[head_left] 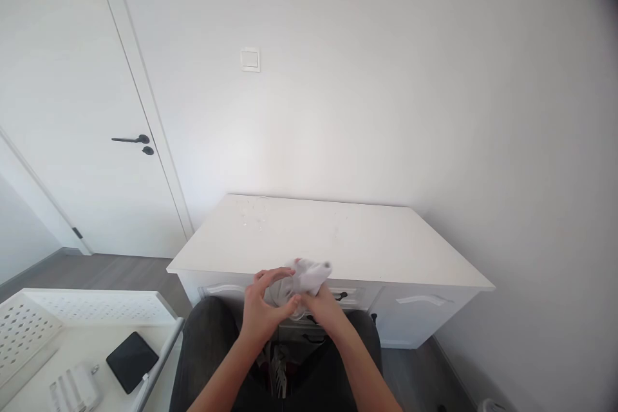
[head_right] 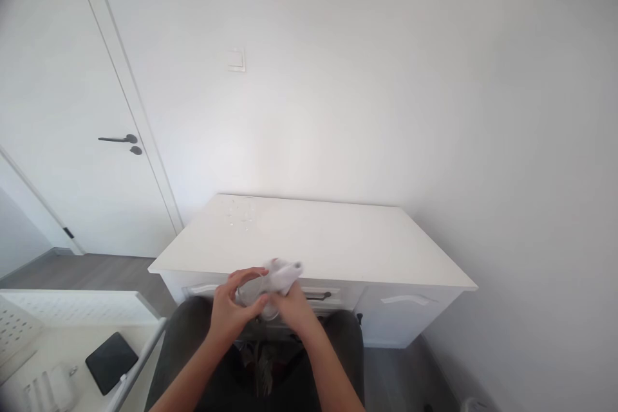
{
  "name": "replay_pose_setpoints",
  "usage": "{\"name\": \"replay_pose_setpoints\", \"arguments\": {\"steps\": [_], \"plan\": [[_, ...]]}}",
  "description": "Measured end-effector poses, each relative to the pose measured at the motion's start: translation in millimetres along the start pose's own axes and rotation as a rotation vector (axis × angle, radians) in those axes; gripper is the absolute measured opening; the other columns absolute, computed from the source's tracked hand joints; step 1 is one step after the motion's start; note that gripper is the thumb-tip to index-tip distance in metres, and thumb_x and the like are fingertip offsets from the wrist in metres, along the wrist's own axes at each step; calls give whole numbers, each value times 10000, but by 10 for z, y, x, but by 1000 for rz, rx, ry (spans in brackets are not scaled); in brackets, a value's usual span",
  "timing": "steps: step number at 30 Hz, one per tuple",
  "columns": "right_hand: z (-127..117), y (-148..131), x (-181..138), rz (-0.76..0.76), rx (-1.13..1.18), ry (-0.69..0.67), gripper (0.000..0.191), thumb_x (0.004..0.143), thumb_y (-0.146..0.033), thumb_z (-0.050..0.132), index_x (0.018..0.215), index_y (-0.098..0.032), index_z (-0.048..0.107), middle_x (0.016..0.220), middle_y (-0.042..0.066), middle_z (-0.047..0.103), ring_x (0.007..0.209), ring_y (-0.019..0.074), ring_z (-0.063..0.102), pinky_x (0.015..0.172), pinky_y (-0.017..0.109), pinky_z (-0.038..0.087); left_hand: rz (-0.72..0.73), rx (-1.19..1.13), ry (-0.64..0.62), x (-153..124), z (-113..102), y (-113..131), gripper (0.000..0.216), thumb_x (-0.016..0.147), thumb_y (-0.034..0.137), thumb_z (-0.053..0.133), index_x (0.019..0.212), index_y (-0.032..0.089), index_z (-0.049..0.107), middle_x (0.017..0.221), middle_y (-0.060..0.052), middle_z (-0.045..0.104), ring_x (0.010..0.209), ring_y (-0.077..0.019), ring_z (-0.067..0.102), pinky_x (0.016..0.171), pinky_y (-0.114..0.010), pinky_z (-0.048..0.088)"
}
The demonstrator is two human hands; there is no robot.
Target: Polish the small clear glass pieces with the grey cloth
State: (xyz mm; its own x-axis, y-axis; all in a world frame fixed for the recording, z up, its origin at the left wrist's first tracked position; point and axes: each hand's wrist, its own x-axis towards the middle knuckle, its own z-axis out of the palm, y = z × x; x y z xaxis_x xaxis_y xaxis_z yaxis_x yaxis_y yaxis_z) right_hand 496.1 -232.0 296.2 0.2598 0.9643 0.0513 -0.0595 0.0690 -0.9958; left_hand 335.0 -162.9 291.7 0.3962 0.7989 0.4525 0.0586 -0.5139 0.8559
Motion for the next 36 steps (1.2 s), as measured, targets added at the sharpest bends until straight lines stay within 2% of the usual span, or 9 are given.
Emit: {"name": "replay_pose_setpoints", "arguments": {"steps": [3, 8, 13, 18, 20, 25, 28, 32, 36], "plan": [[-91, 146, -150, 73, -56, -384, 335, 694, -386, 824, 985, -240, 747, 910, 37, 721, 912, 272, 646, 864, 395, 500, -63, -204, 33, -62, 114, -3, 307, 779, 341, 779, 1055, 218, 728, 1100, -93, 775, 1102, -312, 686, 971, -419, 535], [-349, 501, -186, 221, 324, -367, 729, 755, -879, 529, 912, -197, 731, 914, 116, 724, 980, 311, 675, 876, 435, 499, -124, -423, -219, -21, 94, -15, 396, 744, 458, 813, 1009, 176, 728, 1065, -129, 771, 1035, -309, 695, 881, -369, 538], [-248, 619, -104, 202, 300, -362, 464, 579, -468, 939, 899, -199, 739, 874, 57, 723, 889, 247, 682, 878, 403, 511, -215, -550, -494, 140, 87, -11, 520, 698, 598, 815, 997, 179, 741, 1039, -142, 770, 971, -318, 712, 836, -381, 548], [79, 602, -139, 167, 311, -361, 426, 465, -382, 959, 763, -188, 722, 754, 14, 682, 761, 222, 651, 783, 393, 532, -189, -541, -717, 260, 96, 105, 496, 631, 499, 865, 1002, 193, 746, 1057, -125, 776, 958, -310, 708, 819, -366, 536], [169, 498, -154, 100, 222, -252, 336, 586, -334, 892, 844, -202, 721, 825, 21, 698, 804, 217, 646, 785, 367, 527, -151, -411, -656, 255, 78, 175, 369, 670, 391, 839, 981, 212, 750, 1046, -100, 781, 988, -310, 702, 865, -380, 530], [210, 97, -179, -173, -259, 138, 188, 745, -235, 709, 928, -220, 669, 779, 16, 684, 742, 213, 601, 689, 326, 497, -98, -71, -192, 97, 92, 236, 341, 723, 282, 800, 1057, 267, 737, 1248, -90, 723, 1187, -331, 628, 1049, -474, 469], [149, 34, -203, -192, -78, 23, 407, 675, -228, 785, 1057, -233, 645, 945, 31, 714, 846, 225, 637, 771, 337, 518, -99, -145, -231, 58, 84, 215, 386, 740, 340, 813, 1114, 266, 755, 1450, -106, 600, 1296, -350, 565, 1064, -474, 470], [79, 129, -204, 71, 260, -208, 645, 515, -250, 903, 1106, -209, 649, 1019, 58, 724, 867, 249, 680, 758, 353, 541, -122, -215, -463, 96, 21, 190, 375, 727, 367, 831, 1084, 258, 799, 1343, -122, 682, 1222, -366, 626, 1031, -468, 498], [176, 126, -119, -15, -13, -166, 387, 643, -219, 822, 1005, -212, 685, 964, 46, 736, 863, 248, 674, 760, 354, 531, -163, -157, -262, 83, 59, 152, 279, 727, 335, 809, 989, 242, 801, 1166, -107, 767, 1080, -344, 696, 969, -462, 536]]}}
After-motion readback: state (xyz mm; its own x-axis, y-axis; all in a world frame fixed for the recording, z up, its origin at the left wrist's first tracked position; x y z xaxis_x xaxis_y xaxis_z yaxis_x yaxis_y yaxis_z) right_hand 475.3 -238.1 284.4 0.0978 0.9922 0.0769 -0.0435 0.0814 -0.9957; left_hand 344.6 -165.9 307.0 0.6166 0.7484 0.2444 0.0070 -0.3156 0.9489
